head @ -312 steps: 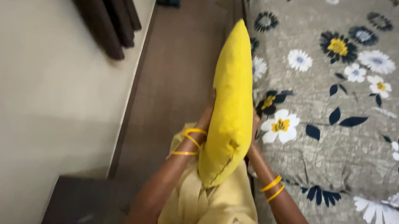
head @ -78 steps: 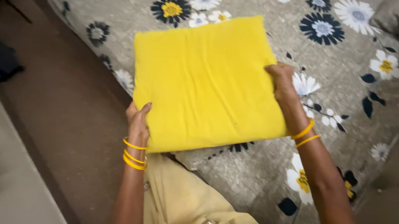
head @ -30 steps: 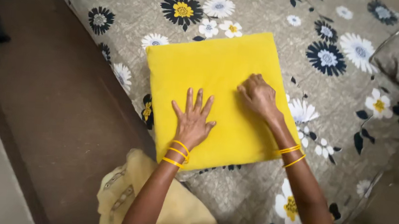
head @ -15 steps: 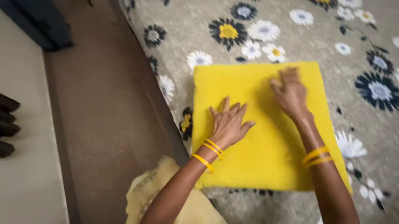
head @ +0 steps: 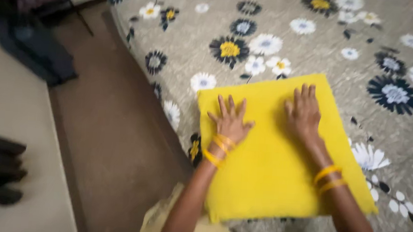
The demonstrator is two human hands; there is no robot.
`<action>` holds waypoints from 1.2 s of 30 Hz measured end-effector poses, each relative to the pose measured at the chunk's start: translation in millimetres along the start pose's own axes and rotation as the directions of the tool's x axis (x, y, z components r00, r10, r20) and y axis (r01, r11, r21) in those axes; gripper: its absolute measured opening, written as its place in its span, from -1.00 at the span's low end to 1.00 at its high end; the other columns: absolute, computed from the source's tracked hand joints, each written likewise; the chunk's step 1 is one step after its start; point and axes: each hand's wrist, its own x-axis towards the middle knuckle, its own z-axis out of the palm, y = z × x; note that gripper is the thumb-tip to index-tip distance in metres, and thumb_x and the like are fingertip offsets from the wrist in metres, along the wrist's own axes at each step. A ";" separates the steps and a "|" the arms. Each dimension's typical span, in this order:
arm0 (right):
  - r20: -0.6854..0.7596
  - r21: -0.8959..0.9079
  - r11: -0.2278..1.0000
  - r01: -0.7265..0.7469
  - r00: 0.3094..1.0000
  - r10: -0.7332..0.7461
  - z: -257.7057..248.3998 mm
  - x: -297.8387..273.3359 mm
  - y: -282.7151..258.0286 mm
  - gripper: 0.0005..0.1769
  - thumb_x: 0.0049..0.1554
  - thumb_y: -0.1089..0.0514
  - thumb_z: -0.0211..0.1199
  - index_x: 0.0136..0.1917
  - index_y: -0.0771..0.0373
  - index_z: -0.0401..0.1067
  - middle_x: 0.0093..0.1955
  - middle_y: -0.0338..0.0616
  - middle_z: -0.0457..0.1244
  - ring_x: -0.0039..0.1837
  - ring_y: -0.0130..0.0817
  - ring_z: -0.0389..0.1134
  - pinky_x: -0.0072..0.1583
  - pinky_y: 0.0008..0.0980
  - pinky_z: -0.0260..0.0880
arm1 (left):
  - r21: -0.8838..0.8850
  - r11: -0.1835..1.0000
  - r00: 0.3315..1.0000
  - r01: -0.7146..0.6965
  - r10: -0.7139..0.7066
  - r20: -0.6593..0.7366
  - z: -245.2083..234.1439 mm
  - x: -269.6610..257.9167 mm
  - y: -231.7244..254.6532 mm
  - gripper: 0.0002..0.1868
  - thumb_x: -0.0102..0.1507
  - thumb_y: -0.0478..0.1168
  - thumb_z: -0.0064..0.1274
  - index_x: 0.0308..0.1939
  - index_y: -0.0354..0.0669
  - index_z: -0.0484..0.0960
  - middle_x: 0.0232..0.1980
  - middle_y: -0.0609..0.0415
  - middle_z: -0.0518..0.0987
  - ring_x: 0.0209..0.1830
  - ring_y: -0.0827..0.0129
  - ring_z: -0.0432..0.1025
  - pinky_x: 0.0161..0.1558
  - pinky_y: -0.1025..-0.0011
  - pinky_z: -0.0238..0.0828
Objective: The person fluffs and places pillows onto the bed, straightens and tucks in the bedsheet by hand, and positions a folded blanket on the bed.
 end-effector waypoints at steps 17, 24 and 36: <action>-0.042 -0.050 0.984 0.168 0.984 -0.170 -61.3 -73.0 -74.5 -0.32 0.20 -0.04 0.15 0.42 0.51 0.27 0.53 0.52 0.04 0.57 0.45 -0.04 0.48 0.29 -0.04 | -0.090 0.982 0.985 -0.168 0.170 0.012 -11.9 -99.3 75.5 -0.07 0.19 0.18 0.08 0.55 0.01 0.09 0.63 -0.27 -0.11 0.62 -0.33 -0.41 0.21 -0.74 -0.43; 0.188 0.063 0.998 0.027 0.981 -0.038 -62.7 -91.0 -66.4 -0.40 0.28 0.01 0.20 0.42 0.47 0.25 0.54 0.43 0.04 0.60 0.36 -0.01 0.52 0.24 0.01 | -0.055 0.973 0.972 -0.223 0.218 -0.084 -4.8 -108.6 64.1 -0.12 0.25 0.17 0.06 0.57 0.00 0.14 0.65 -0.21 -0.05 0.65 -0.25 -0.34 0.25 -0.71 -0.41; 0.155 0.014 1.000 -0.008 0.988 0.005 -101.2 -132.2 -73.6 -0.39 0.28 0.03 0.16 0.44 0.49 0.24 0.56 0.41 0.03 0.62 0.34 -0.02 0.52 0.26 0.03 | -0.070 0.997 0.989 0.029 -0.038 -0.141 0.3 -167.5 19.8 -0.13 0.24 0.15 0.08 0.57 0.05 0.14 0.66 -0.30 -0.11 0.62 -0.34 -0.37 0.24 -0.64 -0.24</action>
